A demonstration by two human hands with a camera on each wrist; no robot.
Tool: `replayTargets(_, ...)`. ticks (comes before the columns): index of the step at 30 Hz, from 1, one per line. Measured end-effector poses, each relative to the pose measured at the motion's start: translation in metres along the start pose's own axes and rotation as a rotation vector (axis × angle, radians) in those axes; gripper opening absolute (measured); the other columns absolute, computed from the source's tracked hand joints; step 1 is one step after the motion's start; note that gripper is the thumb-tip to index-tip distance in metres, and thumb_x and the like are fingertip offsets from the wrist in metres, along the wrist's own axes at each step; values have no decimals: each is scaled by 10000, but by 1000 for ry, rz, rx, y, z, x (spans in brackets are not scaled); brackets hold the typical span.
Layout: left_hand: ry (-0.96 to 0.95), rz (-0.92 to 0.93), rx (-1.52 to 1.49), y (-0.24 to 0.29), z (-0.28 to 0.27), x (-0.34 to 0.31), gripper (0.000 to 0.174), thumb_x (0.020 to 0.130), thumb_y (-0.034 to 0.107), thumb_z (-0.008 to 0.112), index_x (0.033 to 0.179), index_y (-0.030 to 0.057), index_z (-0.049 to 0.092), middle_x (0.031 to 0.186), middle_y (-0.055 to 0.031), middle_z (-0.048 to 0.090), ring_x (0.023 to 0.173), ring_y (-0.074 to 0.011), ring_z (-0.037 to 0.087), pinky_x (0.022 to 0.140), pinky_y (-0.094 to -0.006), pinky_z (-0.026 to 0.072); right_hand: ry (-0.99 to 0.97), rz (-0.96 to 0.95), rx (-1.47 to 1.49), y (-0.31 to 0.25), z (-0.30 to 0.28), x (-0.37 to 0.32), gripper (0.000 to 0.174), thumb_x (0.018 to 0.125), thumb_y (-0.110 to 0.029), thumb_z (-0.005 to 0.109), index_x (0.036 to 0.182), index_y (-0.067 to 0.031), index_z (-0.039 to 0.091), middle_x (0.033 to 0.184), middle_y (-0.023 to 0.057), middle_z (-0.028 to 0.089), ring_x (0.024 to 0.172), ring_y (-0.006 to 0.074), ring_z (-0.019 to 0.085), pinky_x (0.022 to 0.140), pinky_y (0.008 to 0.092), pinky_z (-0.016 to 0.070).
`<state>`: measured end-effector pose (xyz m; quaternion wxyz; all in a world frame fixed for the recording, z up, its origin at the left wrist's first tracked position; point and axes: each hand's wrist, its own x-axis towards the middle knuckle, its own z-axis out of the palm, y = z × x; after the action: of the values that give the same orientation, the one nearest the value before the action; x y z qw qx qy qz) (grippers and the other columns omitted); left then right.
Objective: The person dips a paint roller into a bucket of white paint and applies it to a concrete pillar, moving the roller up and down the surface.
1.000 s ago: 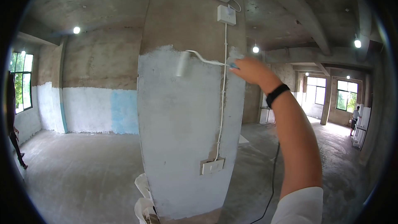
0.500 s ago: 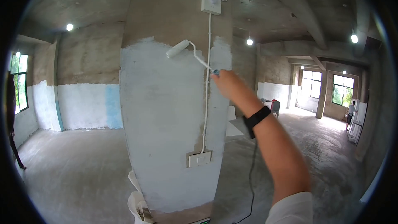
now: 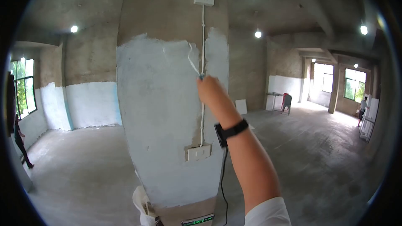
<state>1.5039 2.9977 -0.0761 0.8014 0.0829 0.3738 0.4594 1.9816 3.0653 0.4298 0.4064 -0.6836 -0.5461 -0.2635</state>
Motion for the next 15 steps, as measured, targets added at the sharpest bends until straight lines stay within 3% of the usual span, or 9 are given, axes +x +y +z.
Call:
replayTargets(4,32,33,-19,-4,0,-12,374,839,334,560,991,0,633,558,27,403,462,-121,360,460,-278,302,-20,76,42,-19,-14,-3,511,1008,-373,473,859,81,653,842,327,643,811,487,638,711,536,514)
replayTargets(6,43,34,-10,-4,-5,-14,371,835,335,560,986,3,631,557,30,398,461,-118,356,458,-274,300,-7,68,6,1,11,-19,448,1007,-366,461,894,7,683,923,239,696,864,441,672,738,516,545)
replayTargets(12,83,42,31,-23,-11,-30,391,824,345,560,993,0,630,557,36,394,465,-105,360,447,-260,303,-108,118,80,39,46,-110,460,1003,-351,482,850,49,649,865,273,678,843,450,665,722,515,540)
replayTargets(14,93,40,-2,-19,-15,-29,397,823,347,558,992,-5,632,554,37,394,466,-104,365,445,-260,304,-92,166,216,38,49,-111,474,999,-354,496,781,53,605,731,238,660,711,389,687,631,470,545)
replayTargets(15,67,52,13,-18,-15,-35,394,820,348,561,979,-5,636,548,35,396,466,-104,371,444,-260,305,-79,161,215,37,42,-107,474,999,-354,496,781,53,605,731,238,660,711,389,687,631,470,545)
